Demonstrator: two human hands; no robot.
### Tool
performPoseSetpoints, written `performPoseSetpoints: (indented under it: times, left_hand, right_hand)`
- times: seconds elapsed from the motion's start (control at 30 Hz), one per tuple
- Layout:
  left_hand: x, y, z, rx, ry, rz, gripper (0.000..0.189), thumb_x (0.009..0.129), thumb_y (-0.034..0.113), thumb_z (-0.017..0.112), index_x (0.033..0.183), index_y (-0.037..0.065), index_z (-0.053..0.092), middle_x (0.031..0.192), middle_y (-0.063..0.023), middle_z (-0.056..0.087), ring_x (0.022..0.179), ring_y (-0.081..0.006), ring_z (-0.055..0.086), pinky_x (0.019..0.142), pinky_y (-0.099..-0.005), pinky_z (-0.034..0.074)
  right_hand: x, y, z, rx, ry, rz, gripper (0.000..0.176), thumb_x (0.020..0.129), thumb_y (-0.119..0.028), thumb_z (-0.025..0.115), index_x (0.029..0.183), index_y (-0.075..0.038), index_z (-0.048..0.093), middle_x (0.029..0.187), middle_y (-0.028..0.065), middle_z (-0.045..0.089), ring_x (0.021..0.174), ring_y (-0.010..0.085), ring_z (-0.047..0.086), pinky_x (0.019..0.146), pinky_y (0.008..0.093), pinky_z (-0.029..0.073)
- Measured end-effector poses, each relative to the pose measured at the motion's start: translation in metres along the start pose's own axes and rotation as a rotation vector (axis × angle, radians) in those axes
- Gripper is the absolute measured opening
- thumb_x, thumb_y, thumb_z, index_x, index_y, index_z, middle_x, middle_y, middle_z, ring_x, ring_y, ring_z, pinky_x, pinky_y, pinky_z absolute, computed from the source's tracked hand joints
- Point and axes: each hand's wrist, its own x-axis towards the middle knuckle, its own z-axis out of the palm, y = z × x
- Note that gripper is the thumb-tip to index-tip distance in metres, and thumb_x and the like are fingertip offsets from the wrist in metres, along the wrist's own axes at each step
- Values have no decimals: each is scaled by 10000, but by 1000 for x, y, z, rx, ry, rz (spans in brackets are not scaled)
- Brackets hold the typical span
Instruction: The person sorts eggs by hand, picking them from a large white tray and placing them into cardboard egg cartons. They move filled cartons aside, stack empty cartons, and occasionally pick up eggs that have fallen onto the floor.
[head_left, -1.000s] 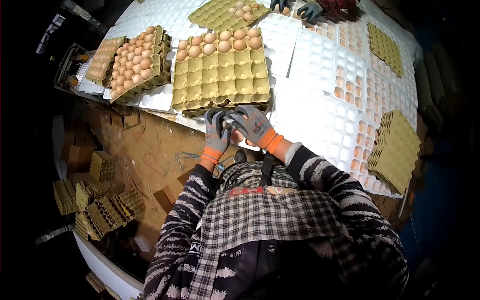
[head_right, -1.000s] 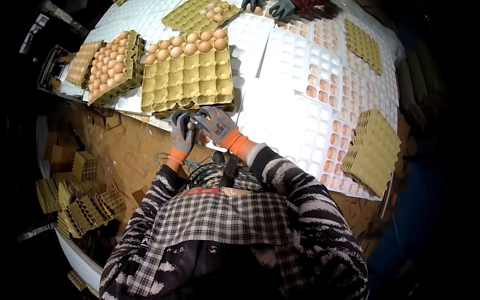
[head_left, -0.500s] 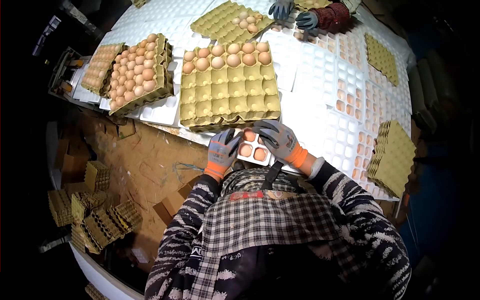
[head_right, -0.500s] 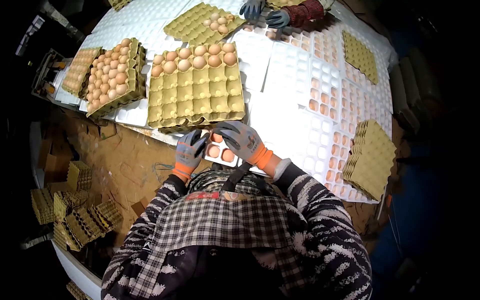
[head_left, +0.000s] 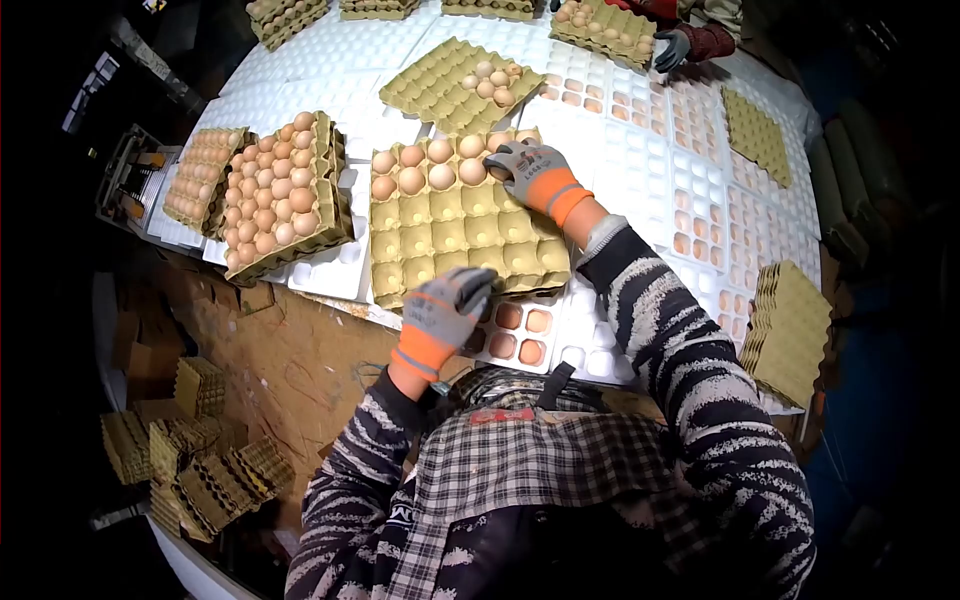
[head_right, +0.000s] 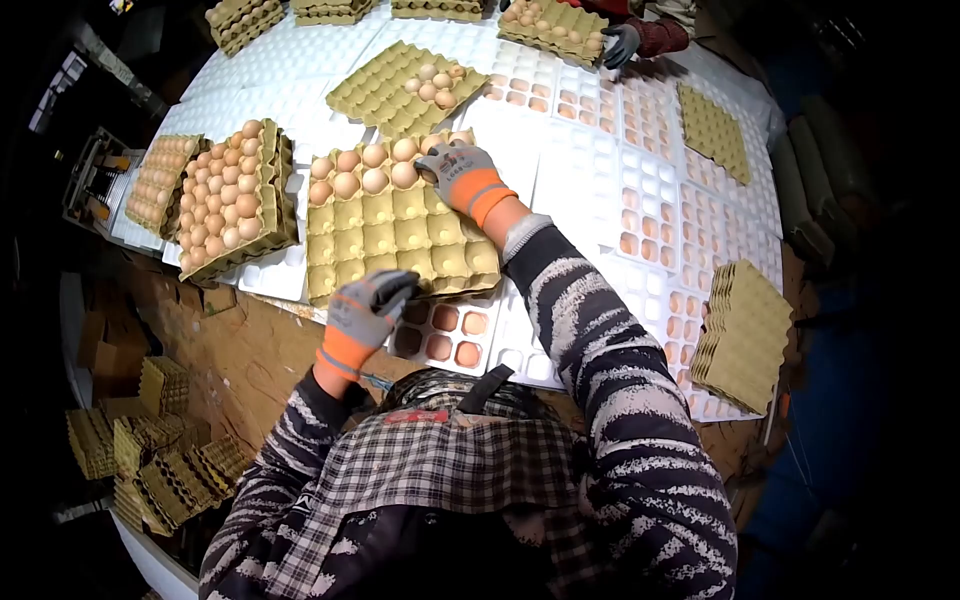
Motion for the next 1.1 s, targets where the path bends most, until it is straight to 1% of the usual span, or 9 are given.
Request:
performPoseSetpoints:
  times: [0.1,0.17,0.27,0.43,0.67,0.83,0.9,1.03,1.1]
  left_hand:
    - [87,-34,-36,212,387,244,424,824,191,757,1242,189,684,1228,-83,687,1105,-320,635,959,-423,491]
    - [134,-73,-37,344,157,169,410,823,210,736,1225,179,664,1175,-88,679,1155,-294,593,993,-428,437]
    - [166,-83,-35,591,-83,69,411,785,120,733,1190,167,681,1160,-86,670,1116,-358,610,969,-454,467]
    - [177,-124,-43,-633,204,-69,342,860,76,586,1199,60,627,1079,-47,653,944,-158,631,762,-299,549]
    - [218,-106,-66,-869,-82,-360,301,936,275,579,1143,91,696,878,-59,681,698,-173,615,604,-288,485]
    - [241,-93,-59,701,-358,-51,460,836,439,721,1159,112,736,1237,-120,675,1163,-321,643,955,-415,527]
    - [247,-90,-58,702,-334,-86,462,813,419,752,1148,103,738,1212,-124,691,1128,-304,659,934,-395,534]
    - [250,-156,-74,-505,-2,-210,308,819,196,753,1091,53,736,1074,-81,689,991,-202,669,879,-309,530]
    - [240,-170,-98,-677,-127,-169,293,829,157,715,1106,64,734,1088,-54,664,999,-207,656,889,-305,519]
  right_hand:
    - [0,2,-21,71,-1,37,290,910,-305,625,1169,-181,664,1175,68,664,1083,307,650,920,407,529]
    - [-3,22,-12,954,164,134,490,840,-413,717,1244,-142,658,1180,97,679,1054,275,650,954,376,513]
    - [6,17,-13,949,140,118,534,817,-450,737,1228,-118,663,1177,112,687,1057,259,656,961,374,508]
    - [32,-33,6,-68,34,145,516,810,-529,673,1181,-170,658,1189,124,687,1128,293,643,978,397,489]
    - [24,29,-29,1231,214,24,660,806,-235,784,1423,-172,560,1190,57,665,1016,126,624,825,263,537]
    - [79,-20,-26,-148,-91,136,479,864,-474,682,1270,-221,678,1339,139,622,1162,288,650,929,378,535]
    - [100,-37,-7,-434,-193,226,455,866,-492,680,1240,-234,693,1353,118,618,1176,276,644,933,392,534]
    - [56,-11,-49,196,-46,208,454,881,-466,659,1223,-172,713,1223,63,701,1124,257,658,844,460,545]
    - [24,22,-38,1164,-58,332,528,901,-500,670,1276,-128,678,1088,58,728,898,151,647,836,317,535]
